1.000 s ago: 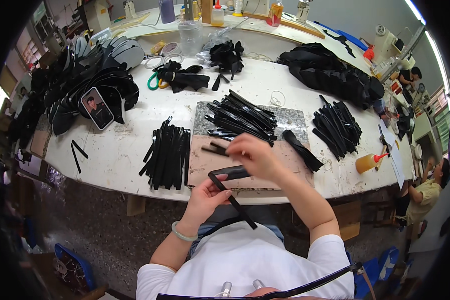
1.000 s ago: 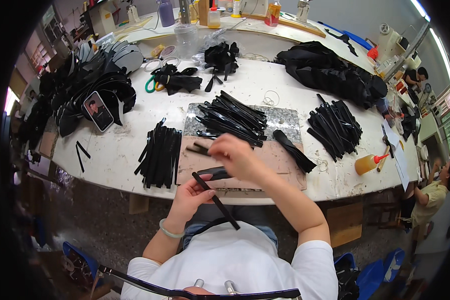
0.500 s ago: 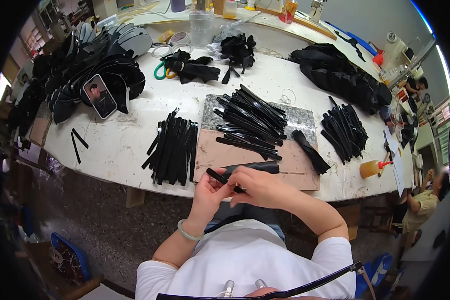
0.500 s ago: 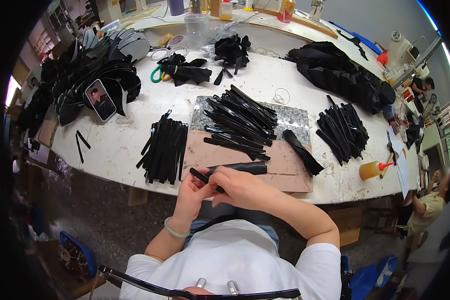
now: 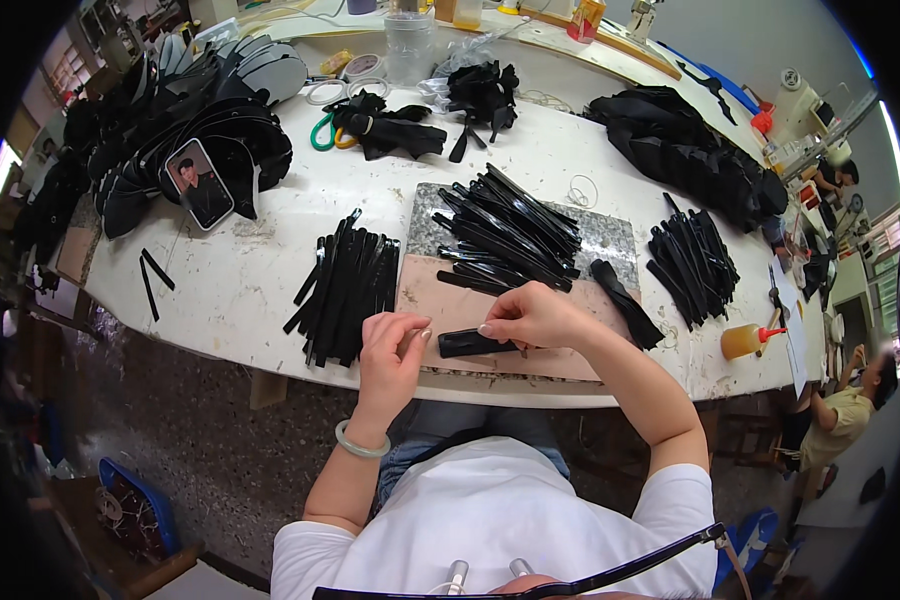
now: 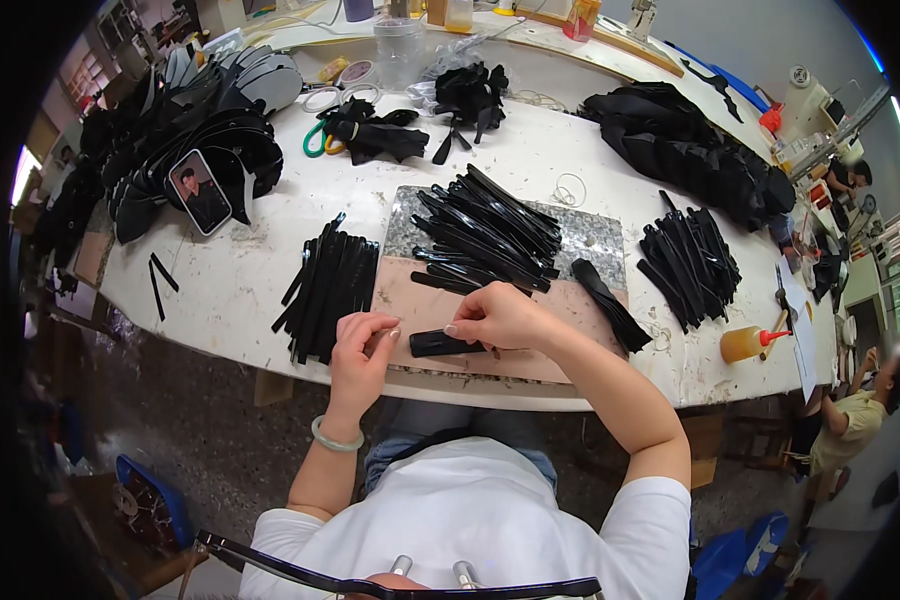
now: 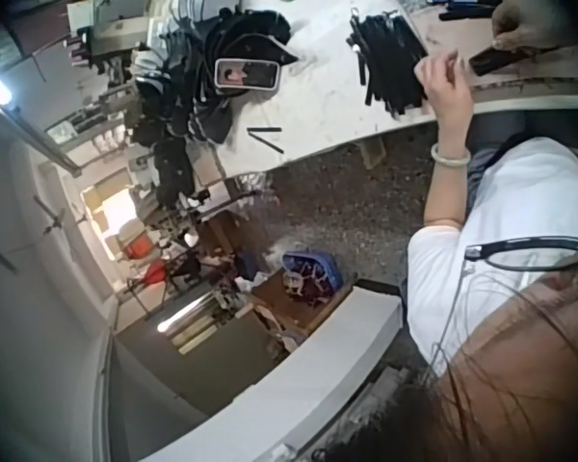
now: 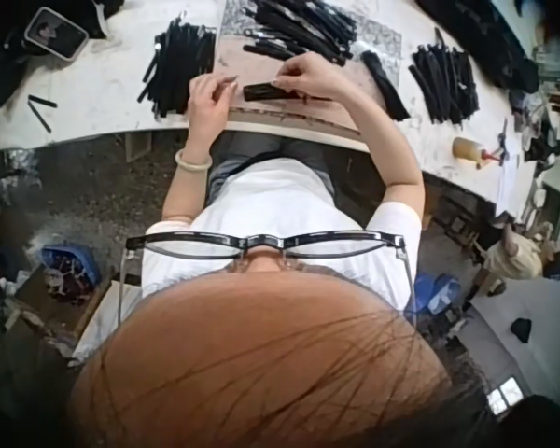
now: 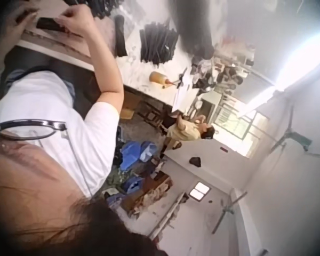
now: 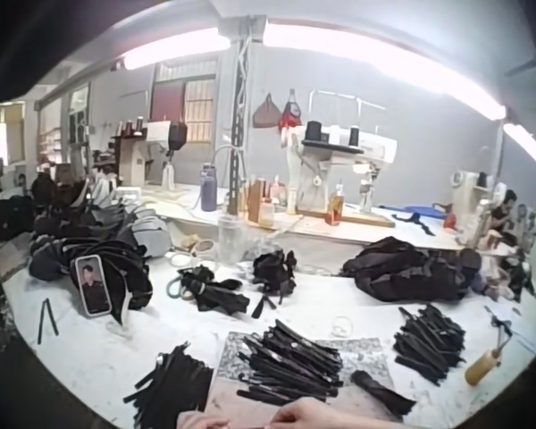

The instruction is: The person assembles straps by taking plastic stiffener strips, placing them onto fabric pieces, and folding the fabric over them by hand.

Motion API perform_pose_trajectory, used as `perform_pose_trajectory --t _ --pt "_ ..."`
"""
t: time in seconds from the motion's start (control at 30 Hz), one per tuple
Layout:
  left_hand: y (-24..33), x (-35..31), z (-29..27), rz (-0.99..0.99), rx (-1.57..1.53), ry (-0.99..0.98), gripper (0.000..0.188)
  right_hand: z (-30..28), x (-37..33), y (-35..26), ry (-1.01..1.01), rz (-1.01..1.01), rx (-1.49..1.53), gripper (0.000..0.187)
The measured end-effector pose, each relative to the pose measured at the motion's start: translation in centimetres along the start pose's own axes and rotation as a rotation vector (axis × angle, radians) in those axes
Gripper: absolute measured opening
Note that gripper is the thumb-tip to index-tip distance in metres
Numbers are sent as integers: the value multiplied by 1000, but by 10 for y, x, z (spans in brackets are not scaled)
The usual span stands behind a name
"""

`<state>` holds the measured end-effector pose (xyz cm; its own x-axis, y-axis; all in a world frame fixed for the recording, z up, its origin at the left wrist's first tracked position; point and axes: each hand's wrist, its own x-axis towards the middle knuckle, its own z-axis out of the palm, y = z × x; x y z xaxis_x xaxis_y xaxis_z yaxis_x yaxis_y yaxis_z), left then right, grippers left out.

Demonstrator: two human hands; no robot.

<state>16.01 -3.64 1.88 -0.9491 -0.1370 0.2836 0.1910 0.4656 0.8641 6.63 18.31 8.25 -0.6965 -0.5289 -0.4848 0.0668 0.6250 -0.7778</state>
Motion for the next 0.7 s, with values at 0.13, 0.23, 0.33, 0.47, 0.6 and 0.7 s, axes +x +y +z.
perform_pose_trajectory --t 0.13,0.23,0.33,0.47,0.6,0.7 --pt "-4 0 4 13 4 -2 13 3 11 4 -45 42 -10 23" --pt "1 1 10 78 64 -8 13 5 15 6 -47 38 -91 23" --pt "5 3 15 179 195 -47 14 8 16 5 -41 28 -140 23" --pt "12 11 15 251 278 -167 18 -5 7 3 -57 84 -114 22" --pt "15 19 15 363 275 -250 25 -36 -10 15 -40 116 -120 21" --pt "15 21 18 417 229 -334 31 -51 -23 28 -37 132 -66 20"
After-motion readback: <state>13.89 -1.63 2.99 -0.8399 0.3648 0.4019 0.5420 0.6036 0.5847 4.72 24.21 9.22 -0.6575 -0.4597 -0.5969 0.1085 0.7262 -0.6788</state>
